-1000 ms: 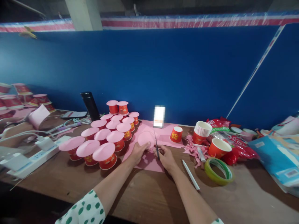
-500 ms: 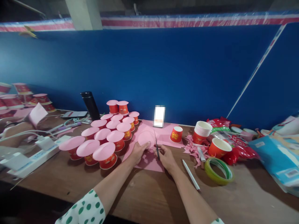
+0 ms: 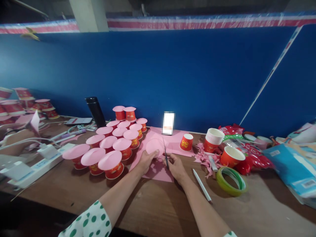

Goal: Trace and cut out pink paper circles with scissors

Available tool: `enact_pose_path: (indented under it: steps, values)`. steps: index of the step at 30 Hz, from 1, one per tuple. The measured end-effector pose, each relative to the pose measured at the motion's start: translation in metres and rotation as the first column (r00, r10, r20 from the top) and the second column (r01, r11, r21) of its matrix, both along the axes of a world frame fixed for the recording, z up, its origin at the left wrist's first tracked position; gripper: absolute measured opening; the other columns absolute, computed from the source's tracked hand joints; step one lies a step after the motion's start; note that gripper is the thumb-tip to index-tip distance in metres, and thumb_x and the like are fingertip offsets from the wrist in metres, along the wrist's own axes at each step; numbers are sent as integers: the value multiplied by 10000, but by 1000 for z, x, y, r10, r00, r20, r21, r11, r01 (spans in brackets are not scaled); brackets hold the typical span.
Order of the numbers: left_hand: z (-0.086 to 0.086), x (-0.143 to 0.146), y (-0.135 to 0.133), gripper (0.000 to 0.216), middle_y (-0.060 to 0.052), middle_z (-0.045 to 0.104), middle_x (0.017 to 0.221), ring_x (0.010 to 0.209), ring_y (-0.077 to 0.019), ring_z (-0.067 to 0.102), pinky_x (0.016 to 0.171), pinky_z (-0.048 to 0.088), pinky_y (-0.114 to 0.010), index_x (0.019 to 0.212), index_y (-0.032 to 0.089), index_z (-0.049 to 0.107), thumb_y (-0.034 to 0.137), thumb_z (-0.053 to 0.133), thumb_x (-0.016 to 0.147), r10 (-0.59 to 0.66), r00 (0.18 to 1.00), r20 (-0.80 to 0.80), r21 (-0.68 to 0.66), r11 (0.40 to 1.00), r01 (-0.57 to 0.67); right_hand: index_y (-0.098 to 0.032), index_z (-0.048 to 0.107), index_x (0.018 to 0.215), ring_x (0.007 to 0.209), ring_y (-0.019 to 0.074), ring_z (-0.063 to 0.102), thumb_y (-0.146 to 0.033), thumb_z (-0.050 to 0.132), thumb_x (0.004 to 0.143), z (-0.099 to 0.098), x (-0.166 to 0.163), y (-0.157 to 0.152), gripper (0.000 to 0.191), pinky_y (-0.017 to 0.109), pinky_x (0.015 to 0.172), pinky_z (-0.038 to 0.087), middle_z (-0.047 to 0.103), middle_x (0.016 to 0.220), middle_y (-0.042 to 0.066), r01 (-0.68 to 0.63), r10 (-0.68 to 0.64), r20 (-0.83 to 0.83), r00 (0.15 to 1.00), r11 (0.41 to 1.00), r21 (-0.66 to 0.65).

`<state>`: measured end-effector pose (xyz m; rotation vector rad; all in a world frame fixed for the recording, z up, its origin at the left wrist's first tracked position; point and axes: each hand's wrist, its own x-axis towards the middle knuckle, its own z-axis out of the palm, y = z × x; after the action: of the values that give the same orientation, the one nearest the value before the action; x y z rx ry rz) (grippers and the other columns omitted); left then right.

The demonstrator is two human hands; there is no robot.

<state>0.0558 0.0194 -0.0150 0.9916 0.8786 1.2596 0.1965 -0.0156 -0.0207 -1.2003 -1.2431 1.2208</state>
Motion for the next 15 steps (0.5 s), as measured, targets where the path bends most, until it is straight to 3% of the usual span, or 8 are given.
enact_pose_path:
  steps: [15]
  values:
    - [-1,0,2,320,-35,578,534,426,-101,491,419,392,-223,710,71,607,368,681,617,1,1000,-15,9,1000,-1,-187,574,1039,496,93,492,-327,657,663,-6,1,2,410,210,470,369,563,606,-34,-13,14,-33,999,1000,12]
